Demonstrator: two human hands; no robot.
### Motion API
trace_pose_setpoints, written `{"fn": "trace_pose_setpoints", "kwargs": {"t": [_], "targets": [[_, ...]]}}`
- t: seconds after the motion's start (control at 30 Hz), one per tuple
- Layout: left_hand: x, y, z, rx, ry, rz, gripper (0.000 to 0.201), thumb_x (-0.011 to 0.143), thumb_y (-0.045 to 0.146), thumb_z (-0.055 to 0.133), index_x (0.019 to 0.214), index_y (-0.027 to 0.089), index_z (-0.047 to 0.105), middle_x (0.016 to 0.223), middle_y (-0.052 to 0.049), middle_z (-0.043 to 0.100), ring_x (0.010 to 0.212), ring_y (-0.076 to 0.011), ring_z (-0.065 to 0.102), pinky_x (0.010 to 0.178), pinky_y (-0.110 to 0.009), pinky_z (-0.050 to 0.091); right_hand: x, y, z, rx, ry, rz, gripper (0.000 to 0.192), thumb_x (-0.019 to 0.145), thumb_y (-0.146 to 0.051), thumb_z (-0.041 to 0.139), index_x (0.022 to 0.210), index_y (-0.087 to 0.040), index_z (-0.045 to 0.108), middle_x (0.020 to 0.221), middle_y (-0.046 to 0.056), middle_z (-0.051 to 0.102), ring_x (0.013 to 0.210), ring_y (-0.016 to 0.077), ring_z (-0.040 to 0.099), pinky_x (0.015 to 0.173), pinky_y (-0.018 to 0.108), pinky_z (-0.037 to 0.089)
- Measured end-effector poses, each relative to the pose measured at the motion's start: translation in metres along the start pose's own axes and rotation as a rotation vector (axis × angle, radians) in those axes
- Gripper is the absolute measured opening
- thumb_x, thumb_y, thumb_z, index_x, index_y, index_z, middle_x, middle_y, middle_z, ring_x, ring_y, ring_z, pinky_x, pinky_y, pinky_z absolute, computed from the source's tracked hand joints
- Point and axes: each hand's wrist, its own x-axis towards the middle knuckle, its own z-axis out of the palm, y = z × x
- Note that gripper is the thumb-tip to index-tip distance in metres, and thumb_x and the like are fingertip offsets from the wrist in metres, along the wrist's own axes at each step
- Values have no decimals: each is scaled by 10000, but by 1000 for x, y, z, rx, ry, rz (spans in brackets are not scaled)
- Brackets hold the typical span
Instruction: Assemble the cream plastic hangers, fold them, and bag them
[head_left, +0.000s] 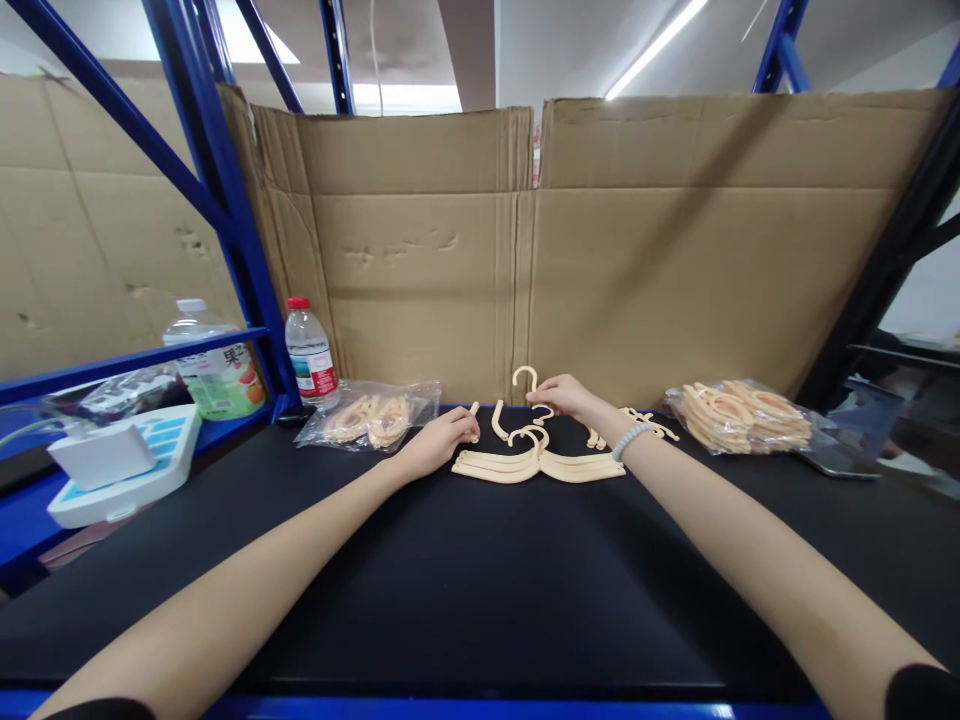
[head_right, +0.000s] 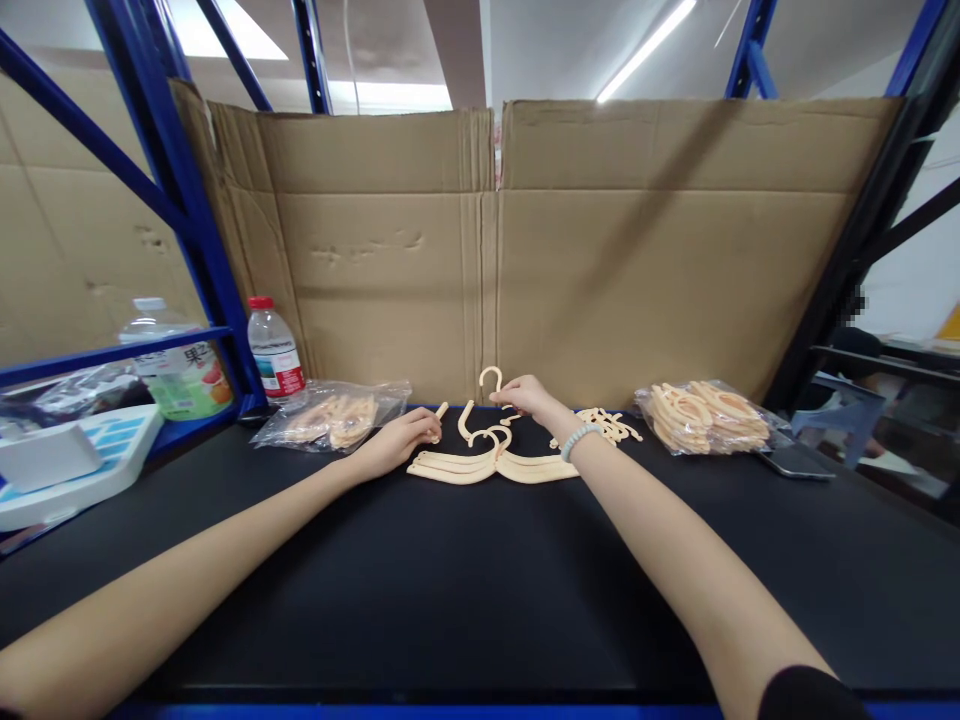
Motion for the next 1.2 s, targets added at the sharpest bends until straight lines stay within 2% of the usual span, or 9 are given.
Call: {"fn": "trace_pose_setpoints", "kwargs": {"t": [0.17, 0.27, 0.4, 0.5, 0.7, 0.8, 0.9, 1.0, 1.2], "targets": [[5, 22, -4, -128, 187, -67, 209, 886, 152, 409, 980, 189, 592, 978, -67, 638, 836, -166, 621, 807, -322, 489, -44, 4, -18, 419, -23, -14, 341, 604, -329, 800, 579, -177, 496, 482, -72, 421, 448, 62, 393, 430, 210, 307], [9, 49, -4, -277, 212, -75, 179, 897, 264, 472, 966, 173, 609, 1145, -101, 632, 962, -186, 631, 880, -340, 483, -77, 12, -22, 612, -51, -9, 379, 534, -371, 834, 600, -174, 517, 538, -39, 502, 491, 71, 446, 450, 207, 350], [13, 81, 8, -797, 270, -215, 250, 807, 360, 642, 915, 142, 701, 1072, -122, 687, 960, -228, 649, 906, -372, 477, -109, 22, -19, 788, -57, 15, 362, 543, -377, 849, 649, -179, 565, 626, -18, 585, 577, 84, 525, 543, 210, 441], [12, 94, 20, -944, 299, -313, 256, 764, 366, 703, 856, 129, 741, 1020, -123, 712, 928, -224, 660, 908, -356, 473, -118, 23, -14, 855, -60, 35, 334, 547, -335, 865, 705, -183, 613, 716, 2, 650, 647, 96, 577, 620, 219, 483], [7, 112, 28, -1218, 374, -452, 316, 640, 158, 808, 939, 152, 704, 978, -67, 710, 891, -204, 690, 842, -296, 509, -124, 19, -1, 934, -91, -25, 297, 595, -312, 862, 768, -169, 667, 812, 43, 703, 739, 123, 627, 708, 244, 498], [4, 119, 30, -1386, 319, -544, 429, 631, 38, 763, 1032, 167, 680, 1131, -81, 660, 920, -203, 683, 869, -309, 516, -129, 22, 5, 914, -107, -29, 275, 629, -324, 846, 762, -159, 670, 782, 34, 685, 730, 121, 613, 698, 252, 491], [2, 121, 36, -1504, 222, -579, 394, 675, 1, 705, 1043, 138, 674, 1106, -102, 661, 1019, -214, 645, 973, -344, 477, -134, 23, 10, 907, -118, -41, 271, 627, -318, 847, 747, -157, 665, 745, 13, 650, 697, 111, 587, 679, 257, 483], [-2, 120, 42, -1517, 199, -548, 274, 697, 25, 707, 948, 130, 676, 1010, -77, 676, 1066, -217, 617, 1036, -368, 427, -137, 22, 13, 892, -152, -29, 274, 636, -327, 841, 765, -161, 664, 768, 10, 634, 713, 113, 585, 669, 252, 487], [-9, 123, 47, -1407, 302, -593, 238, 636, 99, 782, 795, 150, 612, 857, -34, 696, 945, -174, 652, 999, -357, 446, -142, 19, 15, 852, -253, -17, 280, 689, -375, 800, 784, -171, 633, 910, 34, 637, 890, 179, 620, 787, 333, 533]]}}
